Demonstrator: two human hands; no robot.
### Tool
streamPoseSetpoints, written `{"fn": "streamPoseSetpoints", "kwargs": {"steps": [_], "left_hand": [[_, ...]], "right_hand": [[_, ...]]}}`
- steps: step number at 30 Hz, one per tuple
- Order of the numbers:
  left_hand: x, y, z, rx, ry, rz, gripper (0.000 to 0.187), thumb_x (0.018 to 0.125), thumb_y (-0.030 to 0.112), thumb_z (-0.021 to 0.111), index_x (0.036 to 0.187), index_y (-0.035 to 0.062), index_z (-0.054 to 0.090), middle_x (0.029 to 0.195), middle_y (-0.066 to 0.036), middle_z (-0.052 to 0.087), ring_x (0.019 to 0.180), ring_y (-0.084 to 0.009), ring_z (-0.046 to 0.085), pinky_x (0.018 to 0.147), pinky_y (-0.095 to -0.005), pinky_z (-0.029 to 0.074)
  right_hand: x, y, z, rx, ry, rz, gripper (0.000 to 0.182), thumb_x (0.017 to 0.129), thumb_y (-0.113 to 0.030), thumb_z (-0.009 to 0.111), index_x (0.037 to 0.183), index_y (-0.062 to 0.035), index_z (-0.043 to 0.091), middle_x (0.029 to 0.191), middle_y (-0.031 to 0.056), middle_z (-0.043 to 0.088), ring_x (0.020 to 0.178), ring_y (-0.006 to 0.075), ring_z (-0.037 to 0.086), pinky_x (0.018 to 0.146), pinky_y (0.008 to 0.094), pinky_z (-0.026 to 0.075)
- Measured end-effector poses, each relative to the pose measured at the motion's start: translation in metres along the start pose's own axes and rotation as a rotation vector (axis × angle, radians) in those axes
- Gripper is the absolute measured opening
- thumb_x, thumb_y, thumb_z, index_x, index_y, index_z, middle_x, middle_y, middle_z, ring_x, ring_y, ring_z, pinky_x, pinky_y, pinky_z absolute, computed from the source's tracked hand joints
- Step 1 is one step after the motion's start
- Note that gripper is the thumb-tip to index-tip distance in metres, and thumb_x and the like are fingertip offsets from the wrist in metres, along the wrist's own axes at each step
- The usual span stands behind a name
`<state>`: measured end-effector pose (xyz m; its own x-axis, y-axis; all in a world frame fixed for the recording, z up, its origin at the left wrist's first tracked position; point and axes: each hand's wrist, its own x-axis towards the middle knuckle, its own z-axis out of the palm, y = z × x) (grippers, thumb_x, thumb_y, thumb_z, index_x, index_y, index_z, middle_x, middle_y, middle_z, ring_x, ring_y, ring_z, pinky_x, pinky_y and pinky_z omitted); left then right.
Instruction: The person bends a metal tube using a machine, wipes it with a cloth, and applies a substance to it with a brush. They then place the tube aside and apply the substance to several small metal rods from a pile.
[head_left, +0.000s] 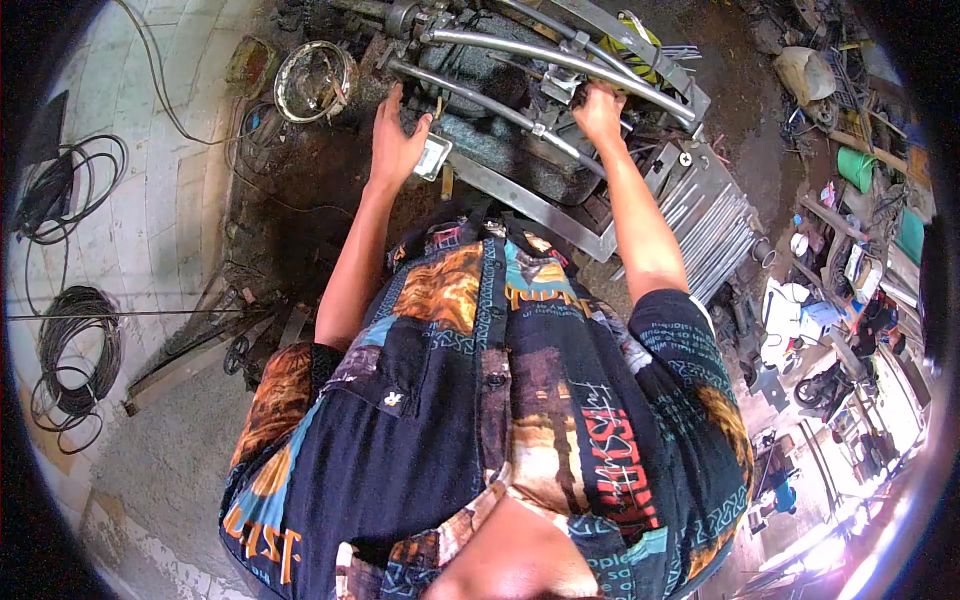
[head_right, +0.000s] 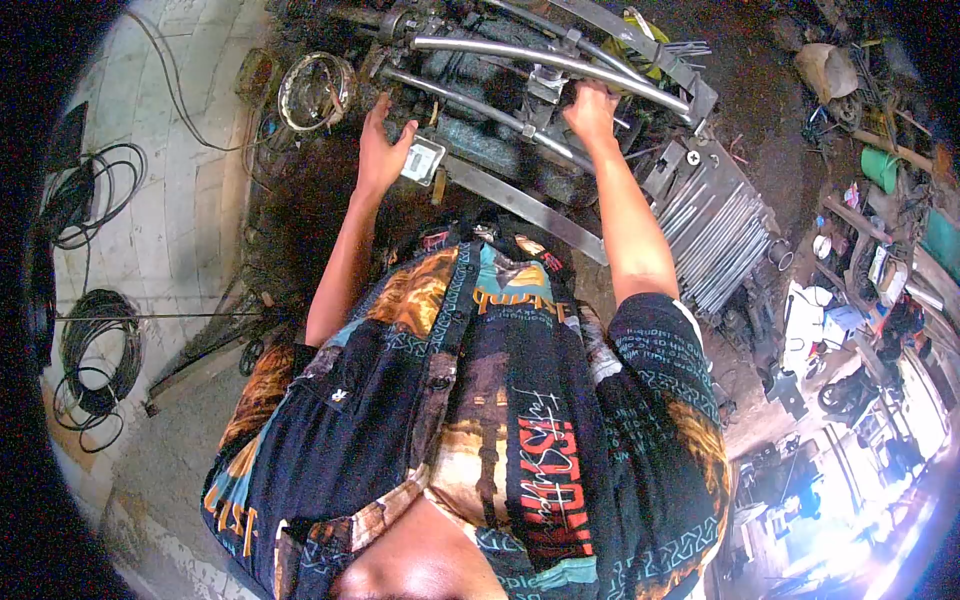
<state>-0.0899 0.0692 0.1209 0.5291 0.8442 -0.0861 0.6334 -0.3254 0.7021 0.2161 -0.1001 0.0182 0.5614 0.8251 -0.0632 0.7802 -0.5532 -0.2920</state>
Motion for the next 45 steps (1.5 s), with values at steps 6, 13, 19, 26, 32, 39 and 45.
{"fn": "streamPoseSetpoints", "kwargs": {"steps": [6,13,19,26,32,39,45], "left_hand": [[0.002,0.004,0.0,0.012,-0.003,0.002,0.068,0.083,0.023,0.07,0.138,-0.0036,0.04,0.131,-0.025,0.05,0.123,-0.0356,0.049,0.104,-0.0401,0.039],[0.001,0.006,0.0,0.007,0.011,-0.007,0.068,0.082,0.022,0.07,0.137,-0.005,0.041,0.13,-0.025,0.052,0.123,-0.0342,0.05,0.104,-0.0395,0.039],[0.006,-0.009,0.008,-0.009,0.062,0.067,0.066,0.081,0.02,0.071,0.135,-0.0064,0.042,0.127,-0.025,0.054,0.12,-0.0335,0.053,0.102,-0.0387,0.041],[0.017,-0.012,0.018,-0.067,0.022,0.074,0.065,0.083,0.02,0.068,0.136,-0.0051,0.041,0.13,-0.028,0.049,0.122,-0.0395,0.048,0.103,-0.0419,0.04],[0.003,-0.009,-0.005,-0.043,0.082,-0.028,0.067,0.083,0.019,0.07,0.137,-0.004,0.04,0.127,-0.026,0.053,0.12,-0.0364,0.052,0.099,-0.0413,0.042],[-0.017,-0.029,-0.039,-0.096,0.215,-0.153,0.066,0.084,0.019,0.069,0.138,-0.0034,0.04,0.126,-0.024,0.054,0.115,-0.0343,0.055,0.093,-0.0416,0.045],[-0.036,-0.022,-0.056,-0.115,0.289,-0.243,0.068,0.084,0.019,0.069,0.141,-0.0013,0.037,0.131,-0.022,0.052,0.117,-0.0315,0.053,0.095,-0.0419,0.044]], "right_hand": [[0.004,-0.007,-0.007,-0.031,-0.099,0.056,0.04,0.067,-0.014,0.064,0.105,-0.0023,0.062,0.113,0.0206,0.059,0.112,0.0376,0.053,0.099,0.0528,0.035],[-0.016,-0.032,-0.053,-0.028,-0.013,0.178,0.055,0.073,-0.029,0.07,0.124,-0.0109,0.06,0.129,0.0188,0.053,0.124,0.0378,0.048,0.101,0.0657,0.031],[-0.022,-0.058,-0.182,0.565,-0.323,-0.167,0.032,0.086,-0.019,0.068,0.113,-0.0027,0.065,0.1,0.0146,0.069,0.093,0.0218,0.067,0.084,0.0335,0.051],[0.017,-0.015,-0.168,0.234,-0.115,-0.173,0.038,0.085,-0.021,0.063,0.118,-0.0056,0.051,0.112,0.022,0.061,0.106,0.039,0.058,0.093,0.0454,0.046],[-0.035,-0.076,-0.169,-0.152,-0.391,-0.047,0.028,0.082,-0.006,0.05,0.109,0.0013,0.052,0.097,0.0278,0.063,0.092,0.041,0.064,0.079,0.0485,0.053],[0.051,-0.165,-0.11,0.279,-0.534,-0.437,0.036,0.086,-0.026,0.058,0.109,0.0014,0.052,0.108,0.0277,0.062,0.102,0.0413,0.06,0.089,0.0461,0.049],[0.146,-0.094,-0.106,-0.435,-0.479,-0.393,0.044,0.09,-0.046,0.05,0.102,-0.0095,0.071,0.11,0.0145,0.068,0.105,0.0319,0.064,0.094,0.0476,0.047]]}}
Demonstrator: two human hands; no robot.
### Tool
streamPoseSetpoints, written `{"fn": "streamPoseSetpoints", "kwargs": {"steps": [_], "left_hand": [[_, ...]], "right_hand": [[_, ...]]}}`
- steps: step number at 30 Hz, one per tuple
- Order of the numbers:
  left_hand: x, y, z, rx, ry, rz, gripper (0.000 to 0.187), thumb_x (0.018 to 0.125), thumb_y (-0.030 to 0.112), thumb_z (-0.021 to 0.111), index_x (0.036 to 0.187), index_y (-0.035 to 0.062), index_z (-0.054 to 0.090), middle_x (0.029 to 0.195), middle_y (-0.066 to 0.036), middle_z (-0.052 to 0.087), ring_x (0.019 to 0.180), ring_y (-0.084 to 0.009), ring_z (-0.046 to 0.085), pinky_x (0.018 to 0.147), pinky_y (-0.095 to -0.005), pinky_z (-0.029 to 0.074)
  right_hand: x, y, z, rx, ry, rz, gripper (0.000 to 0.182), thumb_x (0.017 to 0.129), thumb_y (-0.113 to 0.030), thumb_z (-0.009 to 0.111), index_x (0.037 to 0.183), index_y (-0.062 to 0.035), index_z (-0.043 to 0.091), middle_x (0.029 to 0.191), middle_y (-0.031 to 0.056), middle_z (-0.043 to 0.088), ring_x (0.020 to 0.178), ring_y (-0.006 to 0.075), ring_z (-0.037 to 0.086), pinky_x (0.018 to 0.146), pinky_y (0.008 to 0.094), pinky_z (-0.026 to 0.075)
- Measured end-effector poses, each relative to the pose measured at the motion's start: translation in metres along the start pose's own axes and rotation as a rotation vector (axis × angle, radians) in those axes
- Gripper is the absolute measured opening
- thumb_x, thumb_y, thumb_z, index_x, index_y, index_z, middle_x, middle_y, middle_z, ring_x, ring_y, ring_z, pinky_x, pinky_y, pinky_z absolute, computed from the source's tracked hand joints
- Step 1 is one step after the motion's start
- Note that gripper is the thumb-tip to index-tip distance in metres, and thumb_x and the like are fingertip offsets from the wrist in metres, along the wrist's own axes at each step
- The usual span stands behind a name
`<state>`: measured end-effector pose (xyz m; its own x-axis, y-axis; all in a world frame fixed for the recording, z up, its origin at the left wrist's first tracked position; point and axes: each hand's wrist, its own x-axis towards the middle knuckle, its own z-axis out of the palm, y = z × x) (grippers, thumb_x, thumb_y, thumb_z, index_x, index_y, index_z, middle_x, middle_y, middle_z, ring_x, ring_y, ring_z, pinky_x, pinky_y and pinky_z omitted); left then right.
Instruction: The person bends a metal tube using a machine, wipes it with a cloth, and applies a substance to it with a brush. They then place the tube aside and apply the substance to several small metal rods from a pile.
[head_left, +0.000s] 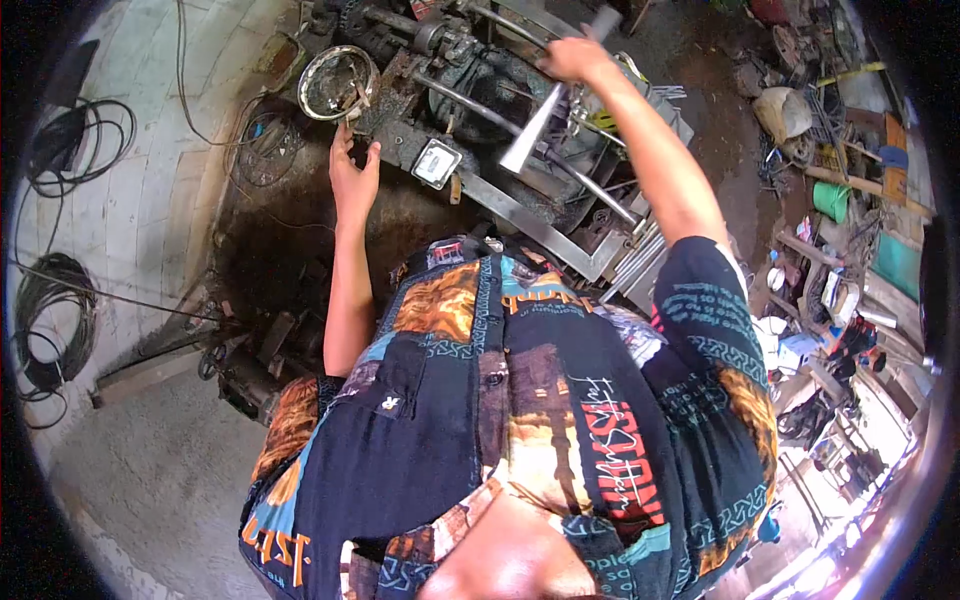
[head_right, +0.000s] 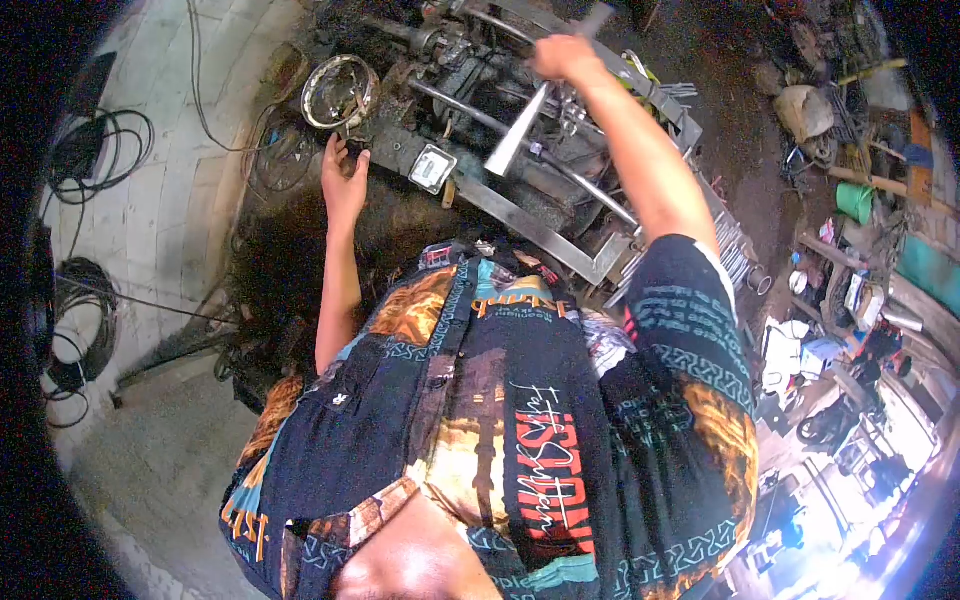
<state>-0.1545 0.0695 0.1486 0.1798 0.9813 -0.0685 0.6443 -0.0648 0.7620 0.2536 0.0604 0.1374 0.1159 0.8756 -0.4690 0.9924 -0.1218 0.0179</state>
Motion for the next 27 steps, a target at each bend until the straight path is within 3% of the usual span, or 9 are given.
{"fn": "streamPoseSetpoints", "kwargs": {"steps": [3,6,10,15,20,22,24,25,27], "left_hand": [[-0.008,-0.014,0.003,-0.009,0.025,-0.06,0.069,0.085,0.02,0.069,0.142,-0.0009,0.036,0.131,-0.022,0.051,0.118,-0.0312,0.053,0.096,-0.0423,0.044],[-0.014,-0.036,0.006,-0.037,0.032,-0.073,0.069,0.085,0.02,0.07,0.141,-0.0009,0.036,0.131,-0.022,0.052,0.118,-0.0313,0.053,0.095,-0.0423,0.045],[-0.006,-0.042,0.013,-0.015,-0.026,-0.019,0.065,0.085,0.02,0.069,0.138,-0.0027,0.04,0.128,-0.022,0.054,0.117,-0.0321,0.054,0.094,-0.0412,0.046],[0.019,-0.006,0.031,-0.056,-0.094,0.094,0.061,0.086,0.021,0.068,0.134,-0.0061,0.043,0.123,-0.023,0.057,0.113,-0.0331,0.057,0.094,-0.0398,0.046],[0.014,0.047,0.051,-0.09,-0.179,0.249,0.052,0.085,0.021,0.069,0.125,-0.0072,0.053,0.115,-0.024,0.062,0.106,-0.0317,0.062,0.091,-0.0388,0.048],[0.005,0.053,0.071,-0.206,-0.327,0.156,0.041,0.084,0.024,0.07,0.111,-0.0062,0.062,0.115,-0.022,0.064,0.1,-0.0284,0.065,0.087,-0.0375,0.05],[-0.007,0.049,0.109,-0.257,-0.543,0.147,0.047,0.085,0.035,0.068,0.115,-0.0023,0.062,0.112,-0.02,0.066,0.098,-0.0269,0.067,0.086,-0.0367,0.051],[-0.023,0.095,0.099,-0.251,-0.668,0.033,0.05,0.086,0.038,0.067,0.117,-0.0007,0.061,0.114,-0.02,0.065,0.1,-0.0268,0.066,0.088,-0.0374,0.05],[-0.045,0.094,0.149,-0.31,-0.826,0.089,0.057,0.086,0.041,0.067,0.12,-0.004,0.058,0.112,-0.017,0.067,0.097,-0.0242,0.066,0.086,-0.0348,0.051]], "right_hand": [[-0.032,0.037,0.001,0.217,-0.042,0.172,0.064,0.094,-0.057,0.04,0.099,-0.0001,0.069,0.103,0.0237,0.067,0.102,0.0399,0.063,0.092,0.0478,0.048],[-0.085,0.024,-0.017,0.419,-0.381,0.294,0.051,0.094,-0.04,0.041,0.099,0.0036,0.068,0.106,0.0284,0.064,0.103,0.0383,0.063,0.092,0.0457,0.049],[-0.136,-0.02,-0.022,0.18,-0.056,0.315,0.044,0.087,-0.037,0.054,0.105,0.0008,0.066,0.104,0.0257,0.066,0.1,0.0383,0.064,0.088,0.0486,0.05],[-0.124,-0.028,-0.044,0.609,0.207,0.041,0.035,0.086,-0.029,0.062,0.106,-0.0004,0.065,0.091,0.0214,0.068,0.087,0.0356,0.067,0.084,0.0426,0.051],[-0.066,0.016,0.003,0.444,0.63,-0.08,0.048,0.077,-0.025,0.064,0.12,-0.0053,0.06,0.125,0.0226,0.055,0.109,0.0415,0.057,0.094,0.0455,0.047],[-0.038,0.026,0.012,0.453,0.651,-0.063,0.048,0.077,-0.025,0.066,0.12,-0.0051,0.059,0.129,0.0256,0.049,0.113,0.0442,0.054,0.097,0.0447,0.046],[-0.01,0.034,0.018,0.481,0.718,0.147,0.045,0.082,-0.022,0.063,0.119,-0.0009,0.051,0.102,0.0229,0.057,0.092,0.0354,0.061,0.084,0.0434,0.05],[-0.005,0.037,-0.001,0.761,0.47,0.244,0.078,0.072,-0.009,0.065,0.142,-0.0015,0.033,0.123,0.0311,0.05,0.11,0.0441,0.052,0.096,0.0473,0.044],[0.059,0.071,0.037,0.862,0.45,0.319,0.075,0.073,-0.009,0.063,0.141,-0.0004,0.034,0.125,0.0302,0.049,0.11,0.0425,0.052,0.092,0.0481,0.045]]}}
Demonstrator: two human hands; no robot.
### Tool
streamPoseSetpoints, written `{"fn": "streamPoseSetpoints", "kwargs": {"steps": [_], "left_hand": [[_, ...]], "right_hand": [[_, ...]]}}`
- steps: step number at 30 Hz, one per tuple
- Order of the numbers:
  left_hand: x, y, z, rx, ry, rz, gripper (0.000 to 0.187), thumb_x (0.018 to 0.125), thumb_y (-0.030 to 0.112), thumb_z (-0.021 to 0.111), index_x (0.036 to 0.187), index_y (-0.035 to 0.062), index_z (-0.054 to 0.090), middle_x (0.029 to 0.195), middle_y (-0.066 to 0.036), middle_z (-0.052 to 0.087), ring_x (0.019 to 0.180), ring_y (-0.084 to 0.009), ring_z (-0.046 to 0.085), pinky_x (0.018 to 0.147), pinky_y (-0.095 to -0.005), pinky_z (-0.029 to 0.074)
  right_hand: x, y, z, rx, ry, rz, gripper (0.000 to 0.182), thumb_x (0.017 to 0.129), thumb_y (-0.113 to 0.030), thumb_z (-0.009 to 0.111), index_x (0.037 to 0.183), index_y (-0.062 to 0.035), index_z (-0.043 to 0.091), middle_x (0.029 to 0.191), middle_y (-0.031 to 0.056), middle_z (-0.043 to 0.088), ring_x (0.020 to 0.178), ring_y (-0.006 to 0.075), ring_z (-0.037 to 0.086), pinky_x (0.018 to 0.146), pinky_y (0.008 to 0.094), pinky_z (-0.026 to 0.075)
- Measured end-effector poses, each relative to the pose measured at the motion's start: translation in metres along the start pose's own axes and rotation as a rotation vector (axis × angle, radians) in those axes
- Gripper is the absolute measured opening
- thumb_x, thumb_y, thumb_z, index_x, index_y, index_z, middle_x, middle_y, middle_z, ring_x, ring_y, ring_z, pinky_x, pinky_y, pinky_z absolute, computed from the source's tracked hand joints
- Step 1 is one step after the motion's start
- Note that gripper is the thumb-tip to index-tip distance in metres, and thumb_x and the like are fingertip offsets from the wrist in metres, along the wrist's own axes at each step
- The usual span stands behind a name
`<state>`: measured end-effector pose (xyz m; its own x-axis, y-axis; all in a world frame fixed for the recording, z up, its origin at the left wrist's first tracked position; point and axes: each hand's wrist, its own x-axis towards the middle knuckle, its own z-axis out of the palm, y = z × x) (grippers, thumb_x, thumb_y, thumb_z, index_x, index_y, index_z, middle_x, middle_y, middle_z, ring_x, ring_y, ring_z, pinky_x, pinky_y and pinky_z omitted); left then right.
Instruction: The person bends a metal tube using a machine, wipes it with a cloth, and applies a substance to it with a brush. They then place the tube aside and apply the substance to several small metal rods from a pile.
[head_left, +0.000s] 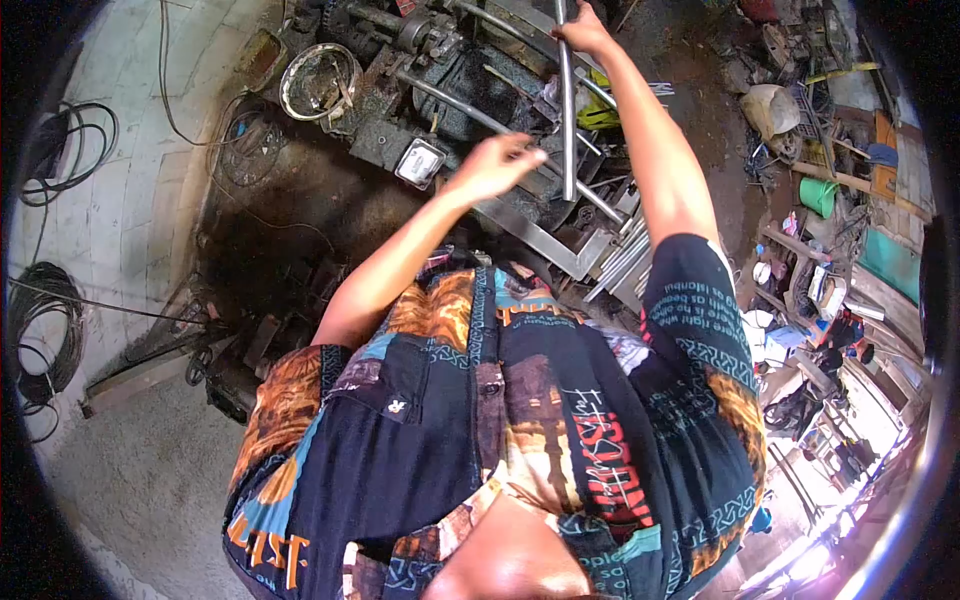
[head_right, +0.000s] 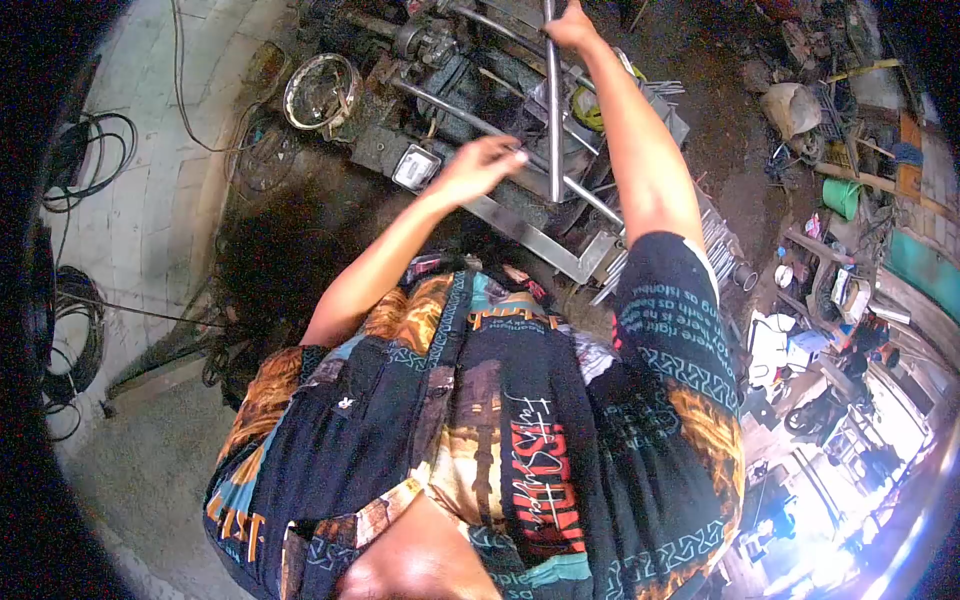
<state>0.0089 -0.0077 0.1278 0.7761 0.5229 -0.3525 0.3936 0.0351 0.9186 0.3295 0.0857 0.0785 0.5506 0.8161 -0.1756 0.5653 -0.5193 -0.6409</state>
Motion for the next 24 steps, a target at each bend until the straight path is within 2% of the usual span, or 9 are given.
{"fn": "streamPoseSetpoints", "kwargs": {"steps": [1,3,5,9,13,15,17,19,24], "left_hand": [[-0.002,0.02,0.019,-0.276,-0.151,-0.123,0.062,0.087,0.041,0.067,0.127,-0.0045,0.052,0.107,-0.016,0.067,0.092,-0.0207,0.066,0.083,-0.0334,0.051],[0.01,0.013,0.06,-0.63,-0.283,-0.282,0.044,0.091,0.029,0.066,0.12,-0.0009,0.051,0.102,-0.007,0.061,0.084,-0.016,0.062,0.077,-0.0306,0.053],[0.007,0.022,0.075,-0.768,-0.17,-0.429,0.037,0.092,0.029,0.064,0.115,0.0038,0.05,0.088,-0.003,0.059,0.074,-0.0153,0.061,0.066,-0.0296,0.052],[0.013,0.002,0.065,-0.794,-0.171,-0.508,0.035,0.09,0.031,0.068,0.11,0.005,0.056,0.07,0.001,0.055,0.062,-0.0136,0.058,0.057,-0.0281,0.047],[0.01,-0.011,-0.037,0.217,0.173,-0.216,0.047,0.079,0.047,0.072,0.082,0.0007,0.071,0.073,-0.015,0.068,0.071,-0.0243,0.068,0.064,-0.0376,0.051],[0.021,-0.013,-0.068,0.554,0.158,-0.211,0.043,0.078,0.045,0.073,0.089,0.0034,0.071,0.085,-0.017,0.07,0.082,-0.0313,0.069,0.072,-0.0412,0.053],[0.02,0.0,-0.073,0.606,0.253,-0.226,0.037,0.079,0.04,0.071,0.093,0.0053,0.071,0.091,-0.018,0.07,0.089,-0.0312,0.069,0.078,-0.0423,0.053],[0.026,0.004,-0.07,0.995,0.277,-0.224,0.028,0.081,0.032,0.066,0.091,0.0059,0.071,0.087,-0.019,0.07,0.087,-0.0337,0.069,0.078,-0.0437,0.054],[0.04,0.002,-0.081,0.97,0.341,-0.237,0.029,0.086,0.032,0.057,0.091,0.0067,0.071,0.088,-0.019,0.069,0.083,-0.0347,0.069,0.079,-0.045,0.054]], "right_hand": [[0.019,0.013,0.011,0.084,0.011,0.094,0.072,0.074,-0.008,0.062,0.14,0.0006,0.035,0.126,0.0293,0.049,0.111,0.0409,0.052,0.088,0.0489,0.047],[-0.007,-0.029,-0.006,0.492,-0.096,0.33,0.049,0.078,-0.01,0.058,0.124,0.0047,0.048,0.085,0.0177,0.06,0.063,0.0288,0.058,0.053,0.0408,0.047],[0.013,-0.005,0.011,0.889,-0.176,0.511,0.023,0.083,-0.011,0.051,0.101,0.0017,0.056,0.067,0.0142,0.055,0.048,0.0256,0.05,0.046,0.0371,0.043],[0.004,-0.003,0.014,1.161,-0.071,0.557,0.015,0.087,-0.013,0.043,0.076,-0.0069,0.051,0.059,0.008,0.048,0.046,0.0214,0.044,0.044,0.0348,0.038],[-0.022,0.045,-0.02,1.608,0.029,0.65,0.046,0.091,-0.053,0.039,0.08,-0.008,0.036,0.06,0.0051,0.031,0.049,0.016,0.028,0.048,0.035,0.032],[-0.047,0.041,-0.02,1.775,0.309,0.749,0.05,0.092,-0.055,0.032,0.07,-0.0105,0.028,0.055,0.0037,0.029,0.048,0.0165,0.029,0.051,0.0351,0.032],[-0.057,0.041,-0.017,1.963,0.217,0.722,0.055,0.092,-0.058,0.03,0.067,-0.0099,0.026,0.056,0.0044,0.031,0.048,0.0181,0.03,0.053,0.0361,0.033],[-0.046,0.048,-0.007,1.956,0.254,0.735,0.045,0.092,-0.048,0.035,0.068,-0.0094,0.029,0.057,0.0049,0.032,0.049,0.0194,0.031,0.054,0.0374,0.033],[-0.026,0.06,0.008,2.093,0.189,0.595,0.016,0.077,-0.021,0.043,0.065,-0.0106,0.037,0.055,0.0029,0.033,0.045,0.0182,0.03,0.052,0.0352,0.031]]}}
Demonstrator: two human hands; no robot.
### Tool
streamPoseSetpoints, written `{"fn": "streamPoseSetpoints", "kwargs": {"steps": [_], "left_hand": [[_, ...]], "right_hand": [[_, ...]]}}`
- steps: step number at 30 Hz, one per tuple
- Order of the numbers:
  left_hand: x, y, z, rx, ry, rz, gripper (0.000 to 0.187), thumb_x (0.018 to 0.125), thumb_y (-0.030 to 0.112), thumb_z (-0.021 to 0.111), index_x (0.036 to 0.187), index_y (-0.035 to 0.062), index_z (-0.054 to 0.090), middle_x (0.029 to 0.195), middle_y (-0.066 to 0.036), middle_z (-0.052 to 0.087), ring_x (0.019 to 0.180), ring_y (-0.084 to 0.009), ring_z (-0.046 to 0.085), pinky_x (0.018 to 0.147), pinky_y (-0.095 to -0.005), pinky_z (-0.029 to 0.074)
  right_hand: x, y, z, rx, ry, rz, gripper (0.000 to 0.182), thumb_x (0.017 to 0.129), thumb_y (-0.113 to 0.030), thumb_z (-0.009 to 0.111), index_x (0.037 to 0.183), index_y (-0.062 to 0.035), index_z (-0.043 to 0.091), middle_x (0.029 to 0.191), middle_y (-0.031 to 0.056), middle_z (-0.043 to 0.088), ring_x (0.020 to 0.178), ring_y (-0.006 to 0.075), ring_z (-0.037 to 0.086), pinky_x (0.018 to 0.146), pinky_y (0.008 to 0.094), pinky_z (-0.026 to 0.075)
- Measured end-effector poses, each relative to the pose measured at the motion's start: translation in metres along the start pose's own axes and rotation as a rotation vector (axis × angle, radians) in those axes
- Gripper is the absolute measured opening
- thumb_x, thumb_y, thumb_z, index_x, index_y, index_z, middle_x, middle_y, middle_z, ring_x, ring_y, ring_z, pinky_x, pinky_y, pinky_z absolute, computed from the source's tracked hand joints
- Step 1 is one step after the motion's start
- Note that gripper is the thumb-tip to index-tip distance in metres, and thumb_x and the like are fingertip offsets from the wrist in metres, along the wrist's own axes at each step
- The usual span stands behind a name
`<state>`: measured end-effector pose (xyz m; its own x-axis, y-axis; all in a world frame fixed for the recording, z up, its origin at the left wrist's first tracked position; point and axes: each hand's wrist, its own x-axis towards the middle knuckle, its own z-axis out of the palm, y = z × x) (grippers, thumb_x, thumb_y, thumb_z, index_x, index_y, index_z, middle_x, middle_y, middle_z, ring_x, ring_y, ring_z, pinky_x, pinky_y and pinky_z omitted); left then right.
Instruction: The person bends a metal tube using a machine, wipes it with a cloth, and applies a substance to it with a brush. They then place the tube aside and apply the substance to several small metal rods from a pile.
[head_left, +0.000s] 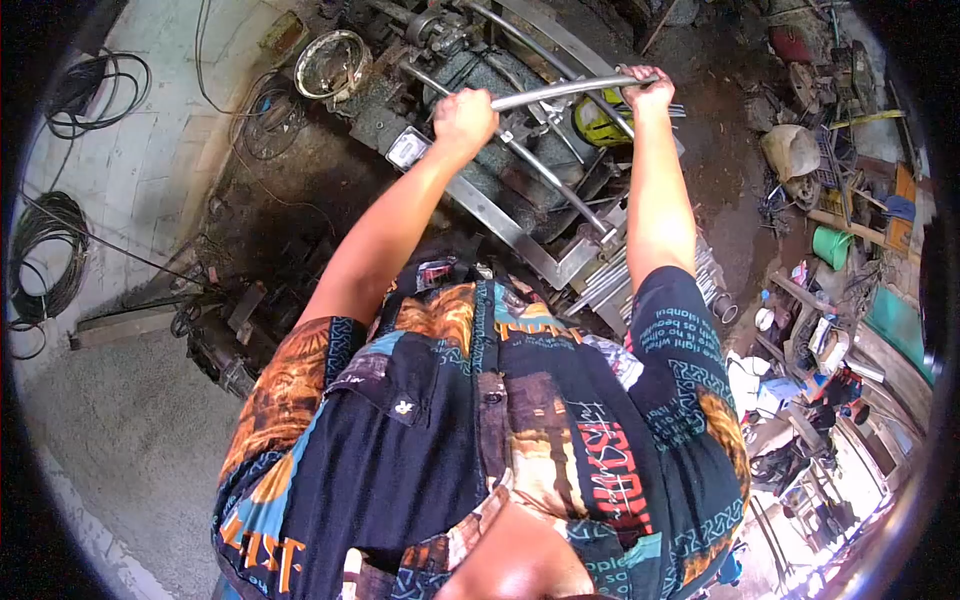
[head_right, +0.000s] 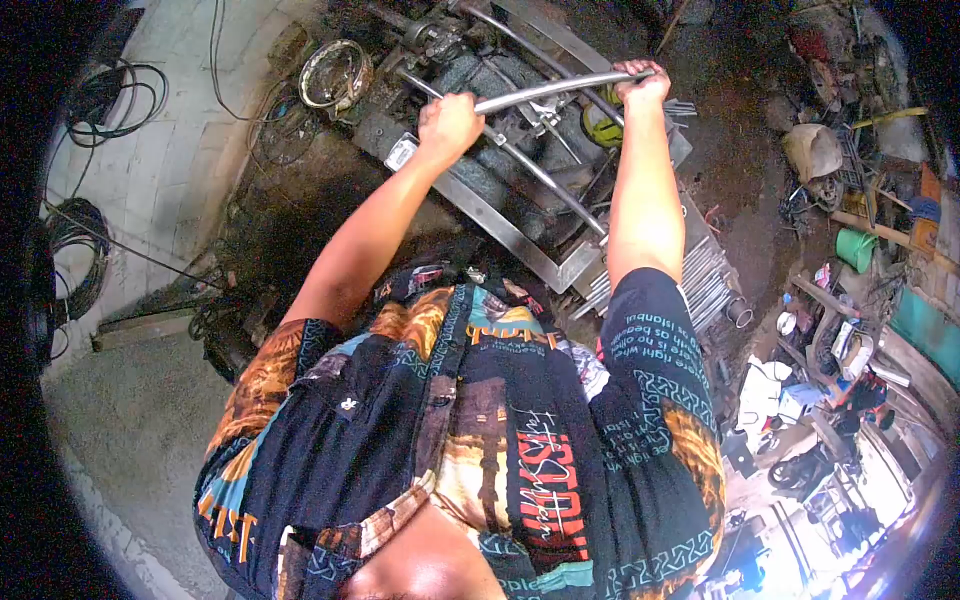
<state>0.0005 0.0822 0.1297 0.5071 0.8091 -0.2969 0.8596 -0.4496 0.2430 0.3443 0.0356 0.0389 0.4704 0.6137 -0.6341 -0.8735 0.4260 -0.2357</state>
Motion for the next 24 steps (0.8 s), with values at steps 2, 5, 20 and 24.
{"fn": "streamPoseSetpoints", "kwargs": {"steps": [2,5,20,24], "left_hand": [[0.014,-0.016,-0.003,0.012,0.029,-0.024,0.03,0.087,0.033,0.056,0.092,0.0084,0.072,0.089,-0.017,0.07,0.083,-0.034,0.069,0.078,-0.0431,0.055],[0.042,-0.049,0.0,0.085,0.089,0.029,0.032,0.089,0.037,0.057,0.102,0.0135,0.072,0.089,-0.017,0.07,0.082,-0.0342,0.069,0.079,-0.0448,0.055],[0.088,-0.09,-0.03,0.264,0.017,0.181,0.033,0.09,0.04,0.052,0.112,0.0219,0.068,0.094,-0.017,0.07,0.09,-0.0334,0.068,0.087,-0.0444,0.052],[0.09,-0.083,-0.025,0.266,0.051,0.202,0.034,0.09,0.041,0.051,0.108,0.0191,0.069,0.093,-0.018,0.069,0.089,-0.0346,0.068,0.085,-0.0446,0.052]], "right_hand": [[-0.01,0.016,0.007,0.035,-0.047,-0.024,0.019,0.075,-0.02,0.043,0.059,-0.0132,0.037,0.053,-0.0005,0.033,0.044,0.0163,0.029,0.051,0.0332,0.028],[-0.035,0.038,0.02,0.087,-0.093,-0.005,0.021,0.078,-0.022,0.042,0.059,-0.0143,0.036,0.052,-0.0005,0.033,0.044,0.0172,0.028,0.053,0.035,0.03],[-0.085,0.071,0.016,0.169,-0.307,-0.076,0.03,0.088,-0.026,0.036,0.062,-0.0127,0.033,0.055,0.004,0.031,0.053,0.0206,0.03,0.069,0.0469,0.038],[-0.081,0.061,0.016,0.118,-0.247,-0.123,0.028,0.087,-0.023,0.034,0.061,-0.0127,0.033,0.053,0.0035,0.031,0.051,0.0198,0.03,0.066,0.0445,0.036]]}}
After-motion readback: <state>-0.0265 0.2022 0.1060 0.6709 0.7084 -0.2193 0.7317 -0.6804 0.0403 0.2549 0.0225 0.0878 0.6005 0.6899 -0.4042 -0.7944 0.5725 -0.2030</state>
